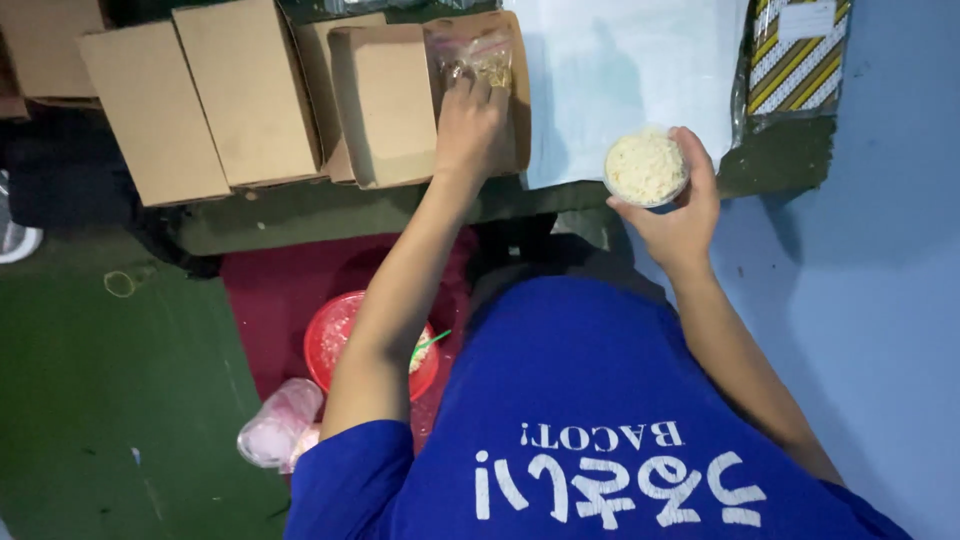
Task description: The person wraps a ball of rice in paper, places it into a cardboard box, and then mixes food ingredients in a red bowl using a spoon.
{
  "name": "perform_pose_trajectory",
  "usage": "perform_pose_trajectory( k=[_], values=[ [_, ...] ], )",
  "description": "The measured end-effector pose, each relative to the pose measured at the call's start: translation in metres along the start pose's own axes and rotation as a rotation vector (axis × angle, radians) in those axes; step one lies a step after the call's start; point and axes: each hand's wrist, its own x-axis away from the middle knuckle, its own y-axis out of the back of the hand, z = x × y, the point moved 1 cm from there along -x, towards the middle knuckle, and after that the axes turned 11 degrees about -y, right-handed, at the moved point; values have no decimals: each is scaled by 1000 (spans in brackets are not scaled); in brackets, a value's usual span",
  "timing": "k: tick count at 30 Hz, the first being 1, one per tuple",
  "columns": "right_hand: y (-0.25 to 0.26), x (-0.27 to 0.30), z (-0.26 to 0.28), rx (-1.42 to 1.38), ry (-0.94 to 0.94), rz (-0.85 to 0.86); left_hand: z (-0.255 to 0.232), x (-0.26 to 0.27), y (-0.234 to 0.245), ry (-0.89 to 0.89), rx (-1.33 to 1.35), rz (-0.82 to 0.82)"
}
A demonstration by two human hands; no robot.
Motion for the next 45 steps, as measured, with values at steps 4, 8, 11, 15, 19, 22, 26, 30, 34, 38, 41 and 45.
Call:
perform_pose_trajectory(
  k=[4, 8, 11, 15, 19, 22, 26, 30, 34, 38, 41, 45],
  values=[
    [9, -13, 6, -60, 26, 60, -18, -11, 42, -22, -101, -126],
    [18, -27, 3, -71, -47, 69, -21, 16, 1, 107, -139, 71],
    [29, -37, -6, -88, -7, 95, -22, 15, -4, 321, 61, 144],
    [46, -53, -23, -111, -1, 106, -22, 16, -20, 527, 224, 178],
    [61, -72, -65, -189, 133, 139, -39, 2, 2, 572, 231, 234],
    [69, -83, -76, -421, 103, 168, -64, -11, 29, 491, 196, 133],
    [57, -88, -106, -874, 7, 374, -90, 13, 20, 306, 130, 172],
    [37, -94, -143, -1320, -240, 489, -101, 30, 2, 121, -119, 26],
    [23, -103, -173, -1467, -609, 409, -140, 9, -18, -91, 79, -112],
    [15, -112, -174, -1253, -565, 357, -152, 17, -26, 12, 90, 152],
    [15, -123, -138, -1164, -551, 302, -146, 28, -37, 4, 42, 99],
    [15, -128, -117, -1014, -362, 327, -141, 11, 0, 20, 85, 216]
  ],
)
